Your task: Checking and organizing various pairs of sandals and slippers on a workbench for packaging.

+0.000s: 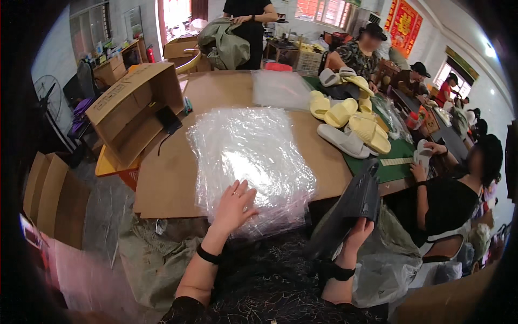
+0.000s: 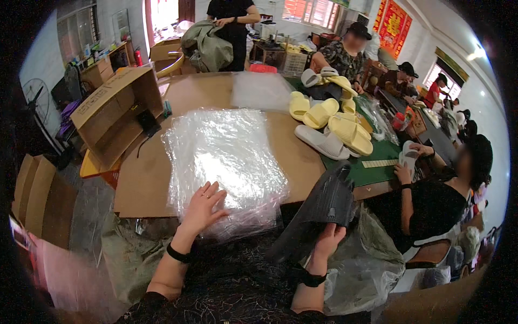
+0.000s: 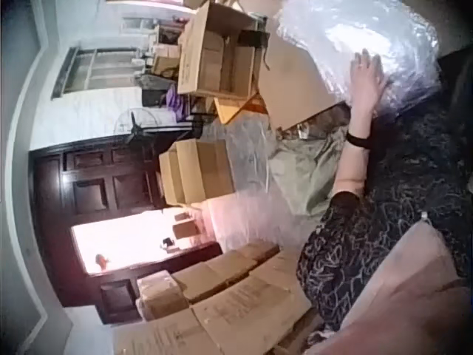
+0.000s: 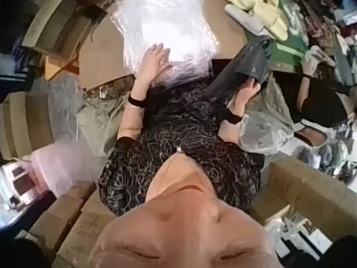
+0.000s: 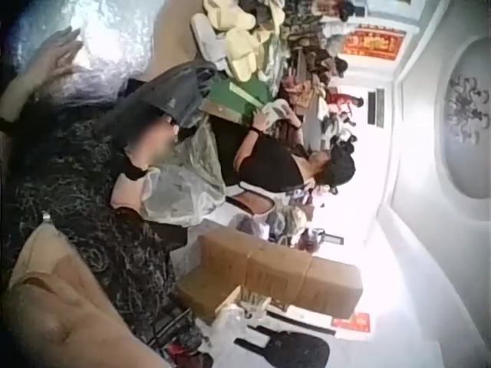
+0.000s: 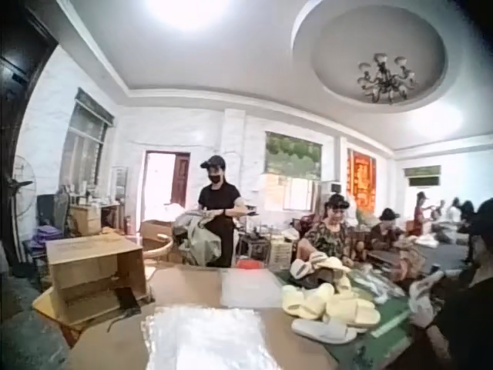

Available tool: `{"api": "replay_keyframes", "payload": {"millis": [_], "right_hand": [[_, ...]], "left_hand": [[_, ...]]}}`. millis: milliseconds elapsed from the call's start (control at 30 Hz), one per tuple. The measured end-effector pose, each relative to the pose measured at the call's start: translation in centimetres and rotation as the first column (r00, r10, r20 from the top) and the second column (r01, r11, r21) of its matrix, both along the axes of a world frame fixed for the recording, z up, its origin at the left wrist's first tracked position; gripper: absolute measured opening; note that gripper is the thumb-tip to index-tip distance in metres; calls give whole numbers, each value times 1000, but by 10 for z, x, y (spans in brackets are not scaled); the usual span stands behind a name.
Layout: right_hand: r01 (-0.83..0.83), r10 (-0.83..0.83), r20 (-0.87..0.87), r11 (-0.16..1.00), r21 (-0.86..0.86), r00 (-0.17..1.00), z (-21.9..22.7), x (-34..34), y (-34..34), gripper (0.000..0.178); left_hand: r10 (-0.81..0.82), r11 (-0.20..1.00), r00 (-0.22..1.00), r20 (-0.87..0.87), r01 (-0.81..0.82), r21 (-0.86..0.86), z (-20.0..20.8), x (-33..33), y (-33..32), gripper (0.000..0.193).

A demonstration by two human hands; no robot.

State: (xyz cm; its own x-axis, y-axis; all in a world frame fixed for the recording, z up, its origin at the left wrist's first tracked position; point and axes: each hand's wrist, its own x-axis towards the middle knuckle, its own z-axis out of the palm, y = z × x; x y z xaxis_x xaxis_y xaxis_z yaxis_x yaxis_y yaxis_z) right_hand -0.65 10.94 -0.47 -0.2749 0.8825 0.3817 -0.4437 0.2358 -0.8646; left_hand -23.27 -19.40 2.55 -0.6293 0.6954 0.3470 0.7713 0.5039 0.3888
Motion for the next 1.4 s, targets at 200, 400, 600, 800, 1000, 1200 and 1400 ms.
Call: {"api": "replay_keyframes", "payload": {"millis": [200, 400, 600, 800, 1000, 1200, 1400], "right_hand": [[-61, 58, 46, 996, 64, 997, 33, -4, -19, 33], [-255, 176, 319, 941, 225, 931, 57, -8, -19, 36], [-735, 151, 787, 496, 463, 598, 94, -39, -54, 26], [-831, 55, 882, 369, 417, 467, 87, -43, -74, 41], [-736, 5, 884, 556, 386, 467, 81, -60, -67, 40], [-746, -35, 893, 535, 396, 449, 83, -75, -77, 40], [-844, -52, 913, 364, 395, 405, 98, -94, -101, 42]], "left_hand": [[40, 987, 997, -60, -30, 157, 5, -1, 6, 25], [103, 959, 992, -70, -80, 271, 16, -3, 14, 15], [167, 915, 986, 24, -164, 369, 38, -7, 19, 17], [146, 868, 976, 164, -206, 453, 43, -9, 17, 18], [47, 895, 998, -41, -24, 445, 56, 3, 15, 14], [-119, 871, 962, -247, 221, 439, 69, 17, 25, 18], [-286, 855, 945, -157, 326, 403, 72, 25, 21, 20]]}}
